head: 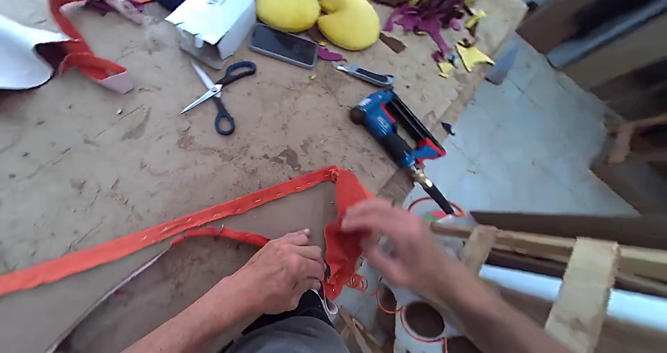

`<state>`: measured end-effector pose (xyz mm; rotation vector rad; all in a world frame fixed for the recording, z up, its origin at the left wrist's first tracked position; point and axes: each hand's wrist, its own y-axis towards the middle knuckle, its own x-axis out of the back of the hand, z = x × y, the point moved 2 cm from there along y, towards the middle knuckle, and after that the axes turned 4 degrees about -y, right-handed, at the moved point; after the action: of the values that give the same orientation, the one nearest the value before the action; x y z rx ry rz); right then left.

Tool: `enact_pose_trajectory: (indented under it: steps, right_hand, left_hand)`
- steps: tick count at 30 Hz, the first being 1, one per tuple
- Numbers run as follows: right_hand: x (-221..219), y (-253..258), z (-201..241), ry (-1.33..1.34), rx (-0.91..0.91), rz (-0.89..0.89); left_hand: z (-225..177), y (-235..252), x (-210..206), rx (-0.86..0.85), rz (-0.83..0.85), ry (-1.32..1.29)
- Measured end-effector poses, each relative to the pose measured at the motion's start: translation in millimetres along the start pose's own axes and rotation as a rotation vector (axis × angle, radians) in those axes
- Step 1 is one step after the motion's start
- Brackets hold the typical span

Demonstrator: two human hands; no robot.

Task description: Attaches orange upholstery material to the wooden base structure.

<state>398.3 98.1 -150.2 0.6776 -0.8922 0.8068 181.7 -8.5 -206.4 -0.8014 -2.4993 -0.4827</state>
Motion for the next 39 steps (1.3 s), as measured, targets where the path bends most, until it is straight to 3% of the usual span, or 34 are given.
enact_pose_trajectory:
  steps: [3,8,12,14,16,18,20,23,27,30,34,39]
  right_hand:
    - [-36,-41,24,-0.05,0.148,0.234]
    - [-47,-29,26,-0.193,0.278,0.16]
    - [-50,-2,37,-0.176,0.349,0.204]
    - [-58,16,31,-0.127,0.41,0.292]
    - [-68,36,20,-0.073,0.49,0.407]
    - [-76,55,8,0.009,0.59,0.476]
    - [-83,76,0,0.066,0.717,0.448]
    - [-95,97,-8,0.12,0.874,0.48]
    - [-105,109,-6,0.133,0.989,0.548]
    - [-109,110,-3,0.068,1.032,0.532]
    - [-108,111,0,-0.012,0.986,0.555]
    - [-107,114,-1,-0.04,1.04,0.553]
  left_hand:
    - [-11,-8,-12,0.087,-0.031,0.126]
    - [-26,-16,-8,0.233,-0.088,0.256]
    - [-28,-37,-3,0.297,-0.303,0.406]
    - [-28,-51,-22,0.371,-0.51,0.473]
    - [-33,-59,-61,0.523,-0.871,0.439]
    - [-46,-53,-108,0.777,-1.294,0.263]
    - [-57,-31,-148,0.917,-1.61,-0.016]
    - [-59,17,-172,0.886,-1.896,-0.266]
    - [-48,52,-152,1.097,-2.209,-0.128]
    - [-43,59,-156,1.15,-2.299,0.06]
    - [-37,66,-164,1.004,-2.259,0.392]
    - [-36,72,-167,0.918,-2.233,0.466]
